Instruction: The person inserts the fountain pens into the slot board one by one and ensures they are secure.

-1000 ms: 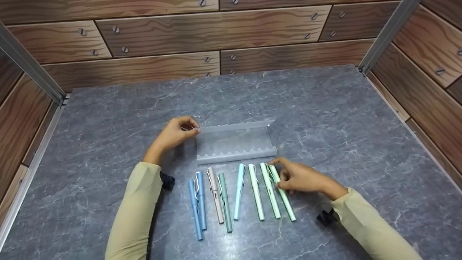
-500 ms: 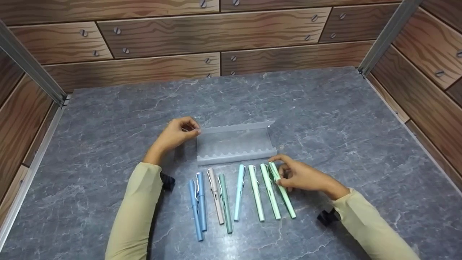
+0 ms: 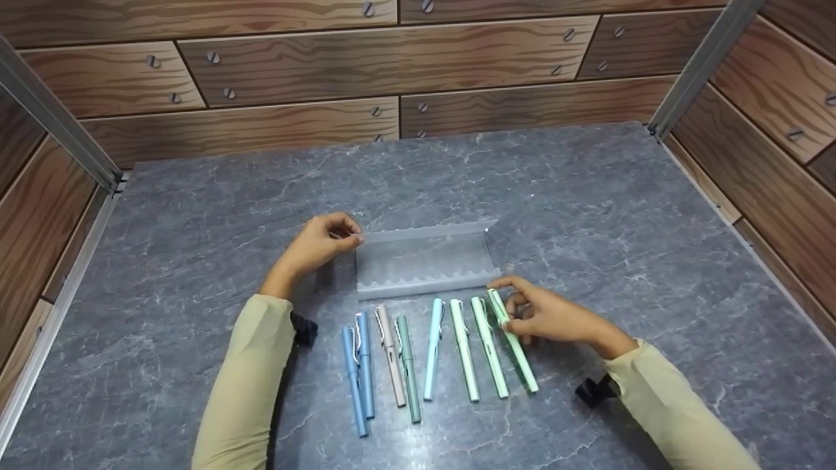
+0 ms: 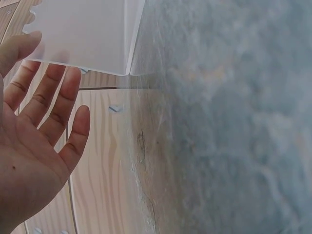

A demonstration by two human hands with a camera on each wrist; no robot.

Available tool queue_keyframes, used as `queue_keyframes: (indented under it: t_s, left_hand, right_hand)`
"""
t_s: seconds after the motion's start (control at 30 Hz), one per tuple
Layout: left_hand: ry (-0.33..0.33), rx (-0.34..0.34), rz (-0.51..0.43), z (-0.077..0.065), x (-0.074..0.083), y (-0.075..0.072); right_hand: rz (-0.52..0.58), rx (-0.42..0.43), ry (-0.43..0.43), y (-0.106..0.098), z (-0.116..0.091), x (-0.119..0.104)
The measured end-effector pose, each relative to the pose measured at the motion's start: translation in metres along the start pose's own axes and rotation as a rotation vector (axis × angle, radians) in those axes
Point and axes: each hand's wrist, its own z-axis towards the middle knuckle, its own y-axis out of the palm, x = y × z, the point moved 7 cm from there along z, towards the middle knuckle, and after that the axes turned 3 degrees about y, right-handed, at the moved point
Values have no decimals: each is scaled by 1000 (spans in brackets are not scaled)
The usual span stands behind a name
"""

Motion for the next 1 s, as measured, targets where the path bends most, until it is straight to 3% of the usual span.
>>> queue_keyframes:
  t_s: [1.0]
  left_hand:
    - [24,-5,-13,0,2,-2]
  right_hand:
    - [82,2,-61,-10,-6,-14]
